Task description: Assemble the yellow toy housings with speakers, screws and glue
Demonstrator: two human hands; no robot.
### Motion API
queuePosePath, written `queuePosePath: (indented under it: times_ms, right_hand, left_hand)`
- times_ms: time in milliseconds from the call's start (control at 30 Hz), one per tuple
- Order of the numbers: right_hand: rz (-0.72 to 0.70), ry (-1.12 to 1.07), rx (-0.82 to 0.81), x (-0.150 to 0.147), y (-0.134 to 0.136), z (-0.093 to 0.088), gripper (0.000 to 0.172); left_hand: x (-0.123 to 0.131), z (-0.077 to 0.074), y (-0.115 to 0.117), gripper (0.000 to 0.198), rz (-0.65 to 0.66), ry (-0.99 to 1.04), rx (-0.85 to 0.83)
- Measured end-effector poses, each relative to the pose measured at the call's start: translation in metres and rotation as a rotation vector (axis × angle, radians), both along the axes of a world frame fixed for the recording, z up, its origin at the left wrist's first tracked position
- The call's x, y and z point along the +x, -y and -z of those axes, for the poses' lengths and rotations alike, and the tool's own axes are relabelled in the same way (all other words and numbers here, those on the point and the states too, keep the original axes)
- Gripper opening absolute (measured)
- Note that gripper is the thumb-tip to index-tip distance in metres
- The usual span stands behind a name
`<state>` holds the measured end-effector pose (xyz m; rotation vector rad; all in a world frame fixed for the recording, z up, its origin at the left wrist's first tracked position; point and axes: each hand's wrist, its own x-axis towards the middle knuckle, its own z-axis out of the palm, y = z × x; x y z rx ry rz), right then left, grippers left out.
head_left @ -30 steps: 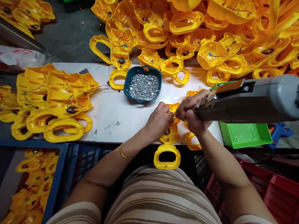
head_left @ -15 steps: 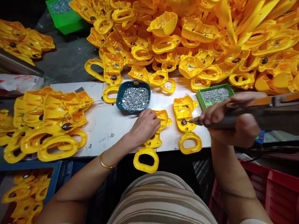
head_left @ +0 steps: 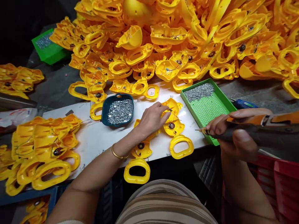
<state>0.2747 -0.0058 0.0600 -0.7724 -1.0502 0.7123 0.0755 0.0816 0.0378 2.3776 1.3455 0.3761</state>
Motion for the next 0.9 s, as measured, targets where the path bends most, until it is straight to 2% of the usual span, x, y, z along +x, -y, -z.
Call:
queuePosePath:
  times_ms: [133, 300, 367, 467, 567, 700, 900]
  right_hand:
    - [0.005, -0.015, -0.010, 0.010, 0.005, 0.001, 0.023]
    - [-0.023, -0.021, -0.071, 0.018, 0.010, 0.006, 0.024]
    - [-0.040, -0.014, -0.081, 0.018, 0.011, 0.007, 0.026]
    - [-0.031, 0.006, -0.069, 0.018, 0.010, 0.007, 0.025]
    - [-0.040, 0.039, -0.035, 0.016, 0.007, 0.007, 0.023]
    - [-0.068, 0.058, 0.004, 0.014, 0.005, 0.007, 0.024]
    - [-0.073, 0.042, -0.021, 0.014, 0.003, 0.011, 0.025]
  left_hand:
    - [0.008, 0.011, -0.004, 0.014, -0.077, 0.220, -0.077]
    - [0.014, 0.015, -0.005, 0.011, -0.321, 0.532, -0.593]
    - [0.016, 0.012, -0.007, 0.008, -0.360, 0.607, -0.737]
    - [0.017, 0.007, -0.011, 0.003, -0.343, 0.643, -0.885]
    - [0.018, 0.004, -0.015, 0.007, -0.333, 0.633, -0.952]
    - [0.020, 0.005, -0.016, 0.013, -0.372, 0.611, -0.956]
    - [0.020, 0.008, -0.010, 0.017, -0.329, 0.588, -0.965]
